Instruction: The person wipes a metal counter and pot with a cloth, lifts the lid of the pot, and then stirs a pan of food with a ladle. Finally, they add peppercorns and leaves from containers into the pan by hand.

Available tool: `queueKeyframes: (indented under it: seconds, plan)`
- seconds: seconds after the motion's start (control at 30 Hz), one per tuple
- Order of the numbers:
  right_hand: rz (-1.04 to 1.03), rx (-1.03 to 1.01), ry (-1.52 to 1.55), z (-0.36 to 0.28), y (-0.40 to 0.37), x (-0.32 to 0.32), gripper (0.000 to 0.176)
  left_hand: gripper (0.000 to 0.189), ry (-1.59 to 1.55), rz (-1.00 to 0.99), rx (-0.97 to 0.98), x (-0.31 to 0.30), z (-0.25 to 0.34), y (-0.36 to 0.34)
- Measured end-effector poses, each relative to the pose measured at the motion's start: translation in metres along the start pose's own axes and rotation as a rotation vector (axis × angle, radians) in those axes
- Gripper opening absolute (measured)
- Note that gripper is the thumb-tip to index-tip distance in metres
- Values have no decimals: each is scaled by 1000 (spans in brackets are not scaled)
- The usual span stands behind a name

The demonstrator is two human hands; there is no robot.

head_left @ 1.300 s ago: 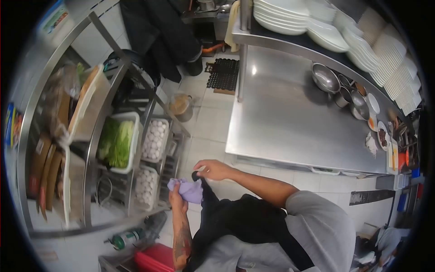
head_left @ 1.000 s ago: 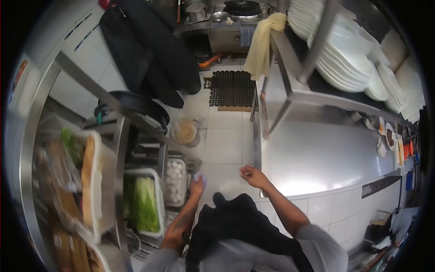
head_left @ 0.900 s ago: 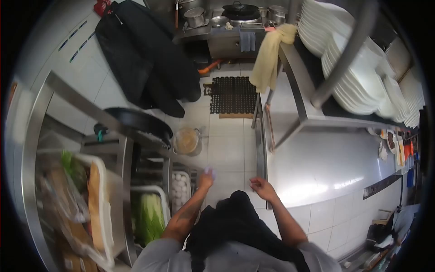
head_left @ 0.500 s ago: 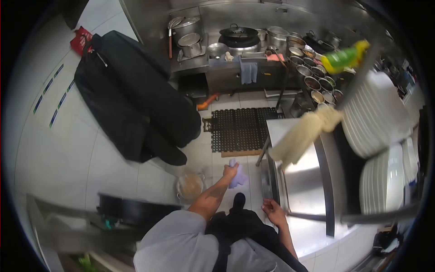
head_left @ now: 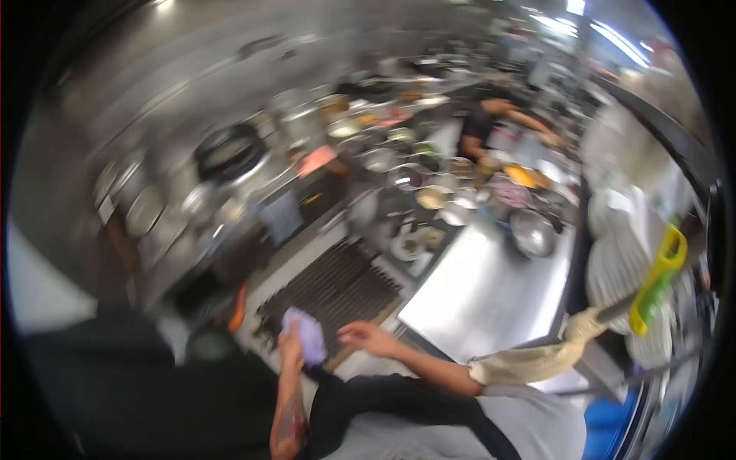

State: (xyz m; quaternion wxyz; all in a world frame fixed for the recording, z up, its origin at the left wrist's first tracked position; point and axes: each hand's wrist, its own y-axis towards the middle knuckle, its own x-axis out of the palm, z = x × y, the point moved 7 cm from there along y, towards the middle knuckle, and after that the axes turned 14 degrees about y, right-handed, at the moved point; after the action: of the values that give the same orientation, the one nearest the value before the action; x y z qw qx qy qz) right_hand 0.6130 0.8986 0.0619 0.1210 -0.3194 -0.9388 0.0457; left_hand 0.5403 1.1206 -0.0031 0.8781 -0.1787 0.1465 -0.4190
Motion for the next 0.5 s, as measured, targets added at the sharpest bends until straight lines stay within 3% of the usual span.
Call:
queueKeyframes:
  seconds: [0.1,0.17,0.2,0.23,0.27,0.3,0.33,0.4,0.43,0.5]
  plan:
    - [91,-40,-152,-17,85,17,62,41,-34,-165,135,15,71,44]
    - [209,-95,-348,-50,116,36,74,39,-74,-354,47,7,89,60]
    - [265,-177,-371,-56,137,34,63,39,-112,-450,-39,6,106,66]
    - [279,-169,-353,-59,158,34,63,38,34,-529,-11,-8,111,91]
    - [271,-88,-373,-62,179,31,50,38,176,-604,26,-22,119,119]
    - [263,-17,-392,-73,204,34,39,37,227,-550,60,-48,145,144]
    - [269,-19,-389,-73,225,34,39,35,264,-498,92,-66,154,173]
    - [-23,285,350,-46,264,61,36,36,126,-298,38,-125,139,250]
    - [-37,359,624,-38,283,72,40,37,76,-219,16,-158,124,280]
    - [-158,492,759,1,339,83,43,38,69,16,-40,-219,119,307]
